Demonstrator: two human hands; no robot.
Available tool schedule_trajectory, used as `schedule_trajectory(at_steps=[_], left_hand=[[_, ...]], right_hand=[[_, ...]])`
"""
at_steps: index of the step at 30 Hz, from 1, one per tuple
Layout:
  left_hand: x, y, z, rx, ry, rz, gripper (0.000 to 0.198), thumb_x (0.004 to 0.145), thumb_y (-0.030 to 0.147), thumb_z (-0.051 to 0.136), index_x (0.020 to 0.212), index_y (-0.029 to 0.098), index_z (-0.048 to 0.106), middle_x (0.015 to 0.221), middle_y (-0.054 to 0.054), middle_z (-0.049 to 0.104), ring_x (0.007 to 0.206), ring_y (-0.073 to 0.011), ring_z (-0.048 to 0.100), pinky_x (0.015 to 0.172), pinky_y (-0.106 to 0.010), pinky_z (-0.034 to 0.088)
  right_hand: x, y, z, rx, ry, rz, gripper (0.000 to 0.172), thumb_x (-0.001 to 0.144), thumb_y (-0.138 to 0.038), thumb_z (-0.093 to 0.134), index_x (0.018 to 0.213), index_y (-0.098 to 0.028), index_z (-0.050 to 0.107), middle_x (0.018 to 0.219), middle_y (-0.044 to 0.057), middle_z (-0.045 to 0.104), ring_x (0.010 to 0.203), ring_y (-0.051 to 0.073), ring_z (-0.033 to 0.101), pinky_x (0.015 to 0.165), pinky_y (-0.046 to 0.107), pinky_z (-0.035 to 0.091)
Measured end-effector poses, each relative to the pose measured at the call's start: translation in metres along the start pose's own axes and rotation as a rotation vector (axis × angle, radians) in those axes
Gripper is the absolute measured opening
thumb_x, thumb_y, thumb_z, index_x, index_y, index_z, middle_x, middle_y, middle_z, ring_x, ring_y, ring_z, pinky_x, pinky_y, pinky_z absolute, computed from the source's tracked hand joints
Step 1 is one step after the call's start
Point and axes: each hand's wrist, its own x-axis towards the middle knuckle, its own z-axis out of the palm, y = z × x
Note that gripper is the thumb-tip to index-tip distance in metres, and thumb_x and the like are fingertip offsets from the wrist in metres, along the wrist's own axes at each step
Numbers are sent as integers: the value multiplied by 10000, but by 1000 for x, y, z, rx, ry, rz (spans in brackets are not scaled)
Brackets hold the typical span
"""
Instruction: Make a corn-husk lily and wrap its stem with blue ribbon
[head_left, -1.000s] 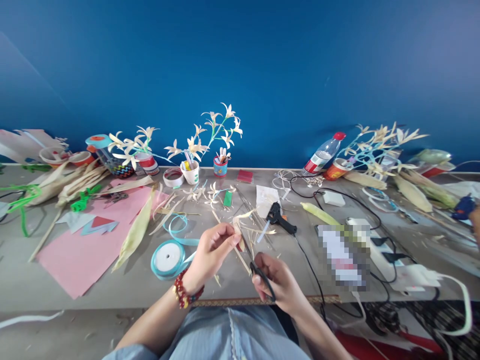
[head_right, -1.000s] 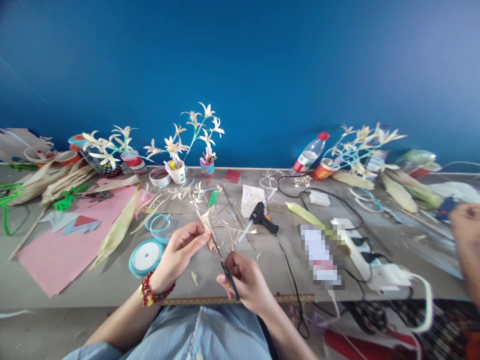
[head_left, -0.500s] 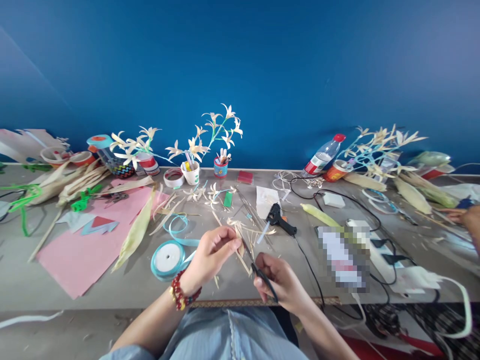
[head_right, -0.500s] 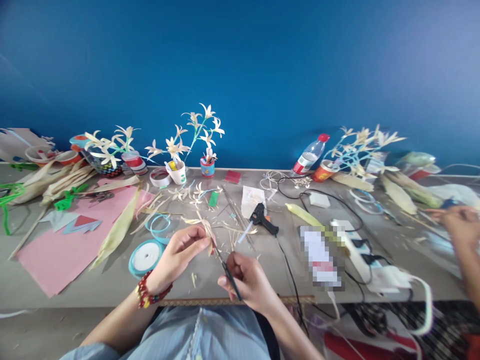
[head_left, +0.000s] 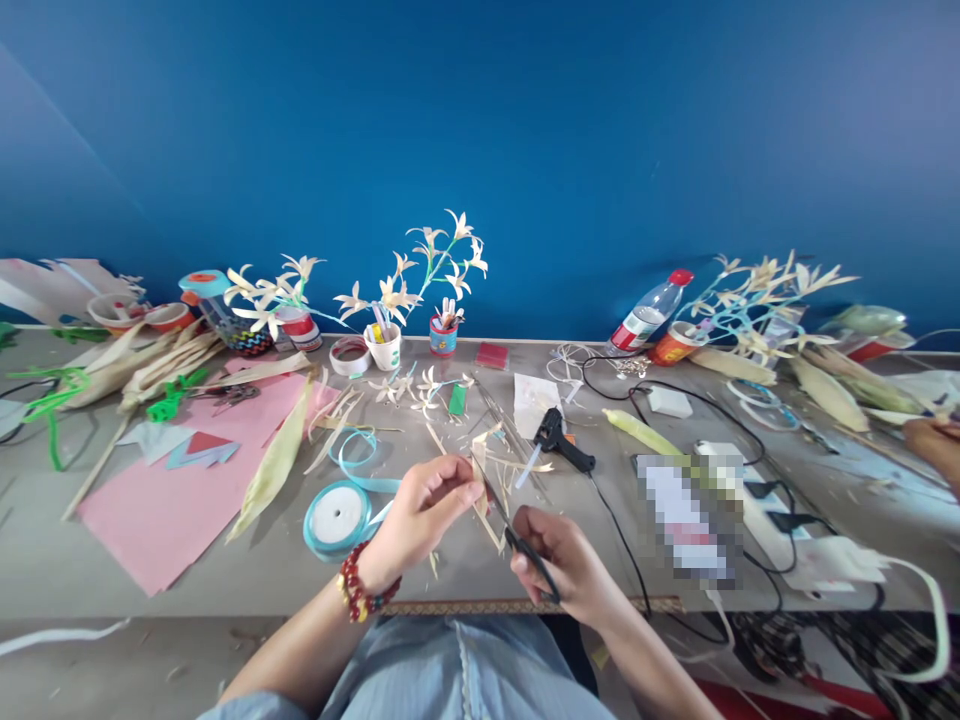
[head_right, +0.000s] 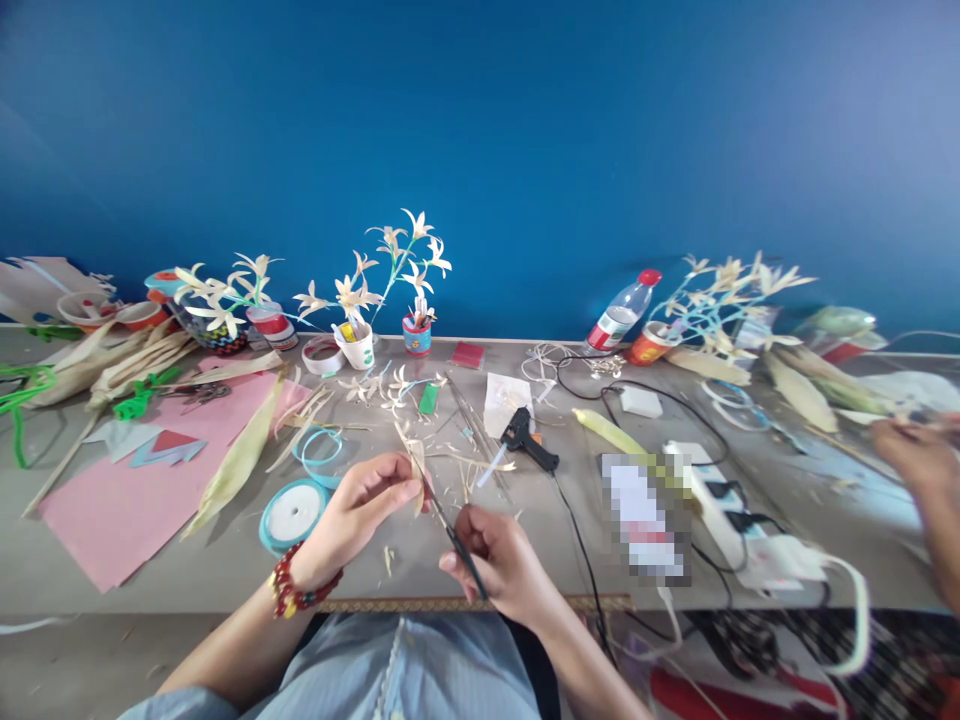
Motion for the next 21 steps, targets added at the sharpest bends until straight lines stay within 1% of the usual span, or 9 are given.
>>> schedule_trajectory(at_steps=[4,6,11,17,21], left_hand=[[0,0,1,4,-28,-3,253,926,328,549,759,147,606,773,-55,659,731,-165,587,710,-270,437],[0,0,2,-3,-29,-1,252,923,322,552,745,148,593,776,-58,659,730,-166,588,714,-273,443],[0,1,3,-39,-26,-6,237,922,320,555,759,151,591,759,-46,645,716,-157,578,709,-271,440],[-1,2,0,-75,-69,6,252,933,320,544,756,148,594,782,-56,657,752,-168,603,744,-284,450],[0,2,0,-76,-75,-2,237,933,318,544,791,144,619,791,-63,674,754,-170,609,738,-285,453]], right_hand=[[1,-2,-2,18,-20,-1,585,669,-714,723,705,-215,421,464,-65,487,389,91,483,397,189,291],[2,-2,-2,33,-20,1,586,662,-712,730,714,-214,426,479,-64,489,397,92,486,400,189,306],[4,-2,-1,35,-28,-16,583,688,-731,695,711,-219,416,467,-63,483,390,84,456,394,189,281],[3,-3,-3,-8,-37,-30,574,708,-736,673,706,-224,413,449,-58,488,377,84,435,388,198,254],[3,-1,-4,-32,-38,-39,561,730,-733,653,709,-225,416,436,-53,499,367,84,420,385,200,242]])
